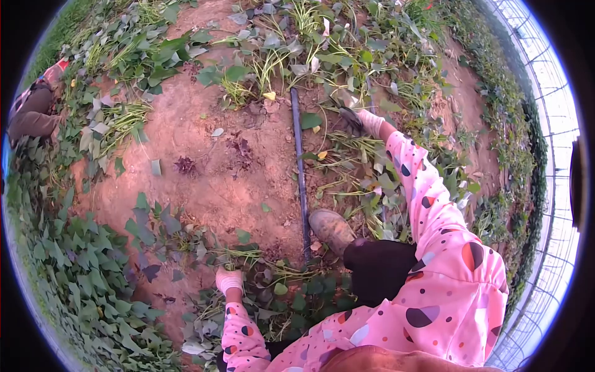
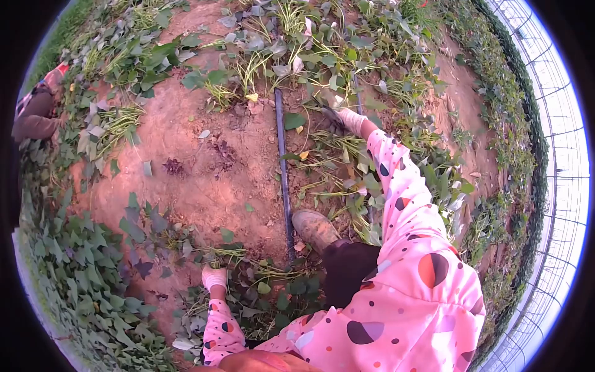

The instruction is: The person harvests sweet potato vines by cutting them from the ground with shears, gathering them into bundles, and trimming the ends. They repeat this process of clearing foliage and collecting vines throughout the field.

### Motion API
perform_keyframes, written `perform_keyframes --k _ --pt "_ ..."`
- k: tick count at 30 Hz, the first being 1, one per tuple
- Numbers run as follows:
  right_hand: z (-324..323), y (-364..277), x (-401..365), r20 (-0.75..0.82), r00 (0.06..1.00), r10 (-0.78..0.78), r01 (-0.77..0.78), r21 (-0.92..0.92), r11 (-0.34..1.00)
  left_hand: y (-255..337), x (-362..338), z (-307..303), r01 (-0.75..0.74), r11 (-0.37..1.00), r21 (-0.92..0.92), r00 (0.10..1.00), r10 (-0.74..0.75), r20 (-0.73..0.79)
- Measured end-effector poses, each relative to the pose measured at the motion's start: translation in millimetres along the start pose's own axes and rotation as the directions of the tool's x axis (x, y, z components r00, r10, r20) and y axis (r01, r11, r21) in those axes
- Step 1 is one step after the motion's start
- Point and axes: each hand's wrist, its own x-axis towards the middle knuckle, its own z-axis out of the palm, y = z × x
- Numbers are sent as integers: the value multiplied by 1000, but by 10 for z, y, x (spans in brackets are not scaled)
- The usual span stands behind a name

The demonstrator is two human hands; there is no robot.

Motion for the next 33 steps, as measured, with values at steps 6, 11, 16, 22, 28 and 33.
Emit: perform_keyframes --k 6,11,16,22,28,33 --pt "-43 -526 -75 -110 993 40 -87 -462 882 53 -34 -21 16 1000 -4 1000 -16 -6" --pt "-3 -941 405 -151 988 27 -111 -584 804 21 -3 15 35 999 12 999 -35 -14" --pt "81 -979 663 -260 959 -111 -131 -756 642 100 -79 -49 20 1000 6 999 -20 -36" --pt "-142 -681 794 -16 915 -404 -58 -994 -91 104 -89 -55 13 1000 8 997 -12 -73" --pt "-17 -642 356 198 895 -400 28 -919 -393 101 -64 -25 57 998 6 997 -57 -59" --pt "238 -713 -30 -163 703 -692 209 -883 420 98 -86 -30 -1 1000 -10 993 0 -119"
